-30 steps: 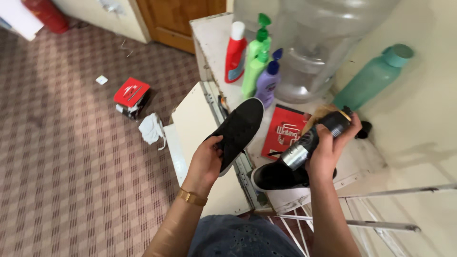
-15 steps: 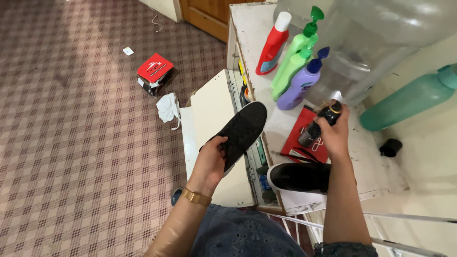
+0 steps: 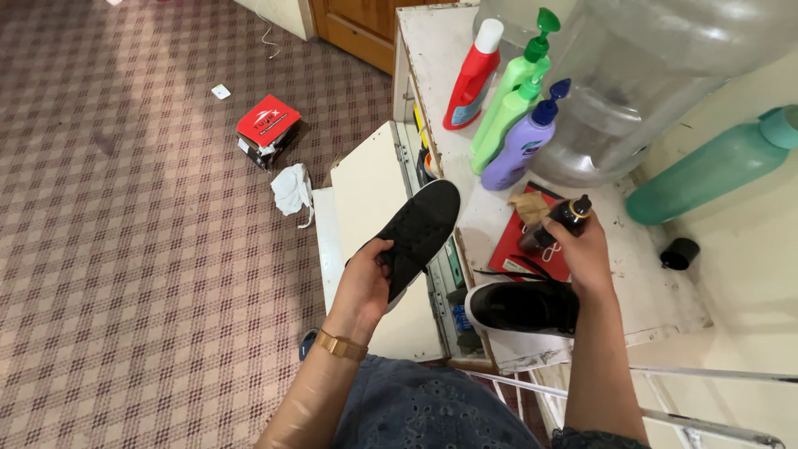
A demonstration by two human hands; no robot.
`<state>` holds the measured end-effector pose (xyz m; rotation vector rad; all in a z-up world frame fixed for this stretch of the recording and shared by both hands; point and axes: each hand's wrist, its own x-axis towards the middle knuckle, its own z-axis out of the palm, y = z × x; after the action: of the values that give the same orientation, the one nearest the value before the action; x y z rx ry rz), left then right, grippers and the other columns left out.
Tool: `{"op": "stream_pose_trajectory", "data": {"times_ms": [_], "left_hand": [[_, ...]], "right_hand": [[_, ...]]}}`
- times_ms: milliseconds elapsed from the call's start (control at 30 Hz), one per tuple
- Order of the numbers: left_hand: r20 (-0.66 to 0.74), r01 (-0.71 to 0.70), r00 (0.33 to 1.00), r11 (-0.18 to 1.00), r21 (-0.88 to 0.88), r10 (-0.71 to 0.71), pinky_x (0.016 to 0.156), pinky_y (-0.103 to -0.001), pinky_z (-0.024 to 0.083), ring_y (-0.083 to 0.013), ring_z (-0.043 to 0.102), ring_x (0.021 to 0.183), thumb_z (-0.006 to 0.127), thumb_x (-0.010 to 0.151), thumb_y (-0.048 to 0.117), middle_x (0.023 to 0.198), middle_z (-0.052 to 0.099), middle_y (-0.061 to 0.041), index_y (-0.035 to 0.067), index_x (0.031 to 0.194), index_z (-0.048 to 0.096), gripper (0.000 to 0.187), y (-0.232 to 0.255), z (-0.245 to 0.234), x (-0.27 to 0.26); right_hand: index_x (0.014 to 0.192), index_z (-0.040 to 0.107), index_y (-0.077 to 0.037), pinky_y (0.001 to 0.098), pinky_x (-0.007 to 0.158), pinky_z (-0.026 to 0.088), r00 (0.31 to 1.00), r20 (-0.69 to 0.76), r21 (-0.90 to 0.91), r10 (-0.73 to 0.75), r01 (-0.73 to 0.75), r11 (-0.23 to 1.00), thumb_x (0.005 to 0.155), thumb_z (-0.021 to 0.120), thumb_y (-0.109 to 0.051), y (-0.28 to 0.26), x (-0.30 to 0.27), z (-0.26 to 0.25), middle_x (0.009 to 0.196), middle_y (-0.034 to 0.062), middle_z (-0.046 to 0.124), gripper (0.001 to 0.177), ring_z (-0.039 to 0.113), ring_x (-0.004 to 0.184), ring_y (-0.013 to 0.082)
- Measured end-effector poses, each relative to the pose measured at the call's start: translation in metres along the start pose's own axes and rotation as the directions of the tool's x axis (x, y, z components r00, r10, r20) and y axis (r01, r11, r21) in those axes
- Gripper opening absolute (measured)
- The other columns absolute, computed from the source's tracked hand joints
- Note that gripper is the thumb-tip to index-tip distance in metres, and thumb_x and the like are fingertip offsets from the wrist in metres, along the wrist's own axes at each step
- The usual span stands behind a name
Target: The person cleans a pair of black sneakers with white soles. They apply a white cleaning foam from a spray bottle onto the shoes and wipe the surfaces with a cloth. The person handles the shoes one at a time, rotating them to clean different areas, including the upper and the sole.
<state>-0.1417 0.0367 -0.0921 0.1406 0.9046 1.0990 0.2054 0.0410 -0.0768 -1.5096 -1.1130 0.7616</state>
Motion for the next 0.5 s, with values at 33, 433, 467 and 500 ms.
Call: {"op": "stream_pose_trajectory", "data": {"times_ms": [33, 433, 467, 500], "left_hand": [[0.001, 0.000, 1.000, 1.000, 0.001, 0.000, 0.084, -0.034, 0.052, -0.0191, 0.060, 0.086, 0.064, 0.089, 0.012, 0.098, 0.066, -0.007, 0.002, 0.106, 0.064, 0.020, -0.001, 0.001, 0.000], [-0.078, -0.129, 0.986, 0.974, 0.184, 0.145, 0.082, -0.028, 0.052, -0.0151, 0.066, 0.089, 0.072, 0.091, 0.024, 0.101, 0.073, -0.007, -0.002, 0.107, 0.070, 0.031, 0.019, 0.023, -0.040], [-0.072, -0.166, 0.981, 0.969, 0.185, 0.182, 0.080, -0.028, 0.052, -0.0151, 0.066, 0.086, 0.072, 0.091, 0.023, 0.098, 0.073, -0.007, -0.002, 0.105, 0.070, 0.029, 0.020, 0.020, -0.041], [-0.067, -0.205, 0.973, 0.961, 0.184, 0.221, 0.079, -0.028, 0.052, -0.0151, 0.067, 0.084, 0.072, 0.091, 0.022, 0.096, 0.074, -0.006, -0.003, 0.103, 0.071, 0.028, 0.022, 0.017, -0.040]], "right_hand": [[0.133, 0.051, -0.001, 0.0322, 0.098, 0.048, 0.998, 0.012, 0.036, -0.066, 0.065, 0.997, 0.090, 0.070, -0.005, -0.004, -0.004, 0.001, 0.118, 0.0099, 0.063, 0.047, 0.061, 0.110, 0.0175], [0.157, 0.038, -0.020, 0.0279, 0.065, 0.057, 0.968, 0.209, 0.141, -0.138, 0.110, 0.984, 0.086, 0.052, 0.002, -0.127, -0.053, 0.052, 0.118, 0.0108, 0.055, 0.076, 0.060, 0.084, 0.0178], [0.153, 0.041, -0.020, 0.0302, 0.067, 0.057, 0.961, 0.226, 0.027, -0.162, 0.160, 0.987, 0.082, 0.060, 0.001, -0.131, -0.059, 0.067, 0.119, 0.0108, 0.052, 0.077, 0.060, 0.085, 0.0198], [0.149, 0.043, -0.019, 0.0325, 0.068, 0.057, 0.951, 0.248, -0.086, -0.185, 0.212, 0.973, 0.078, 0.069, 0.000, -0.134, -0.064, 0.083, 0.121, 0.0108, 0.049, 0.078, 0.060, 0.087, 0.0217]]}}
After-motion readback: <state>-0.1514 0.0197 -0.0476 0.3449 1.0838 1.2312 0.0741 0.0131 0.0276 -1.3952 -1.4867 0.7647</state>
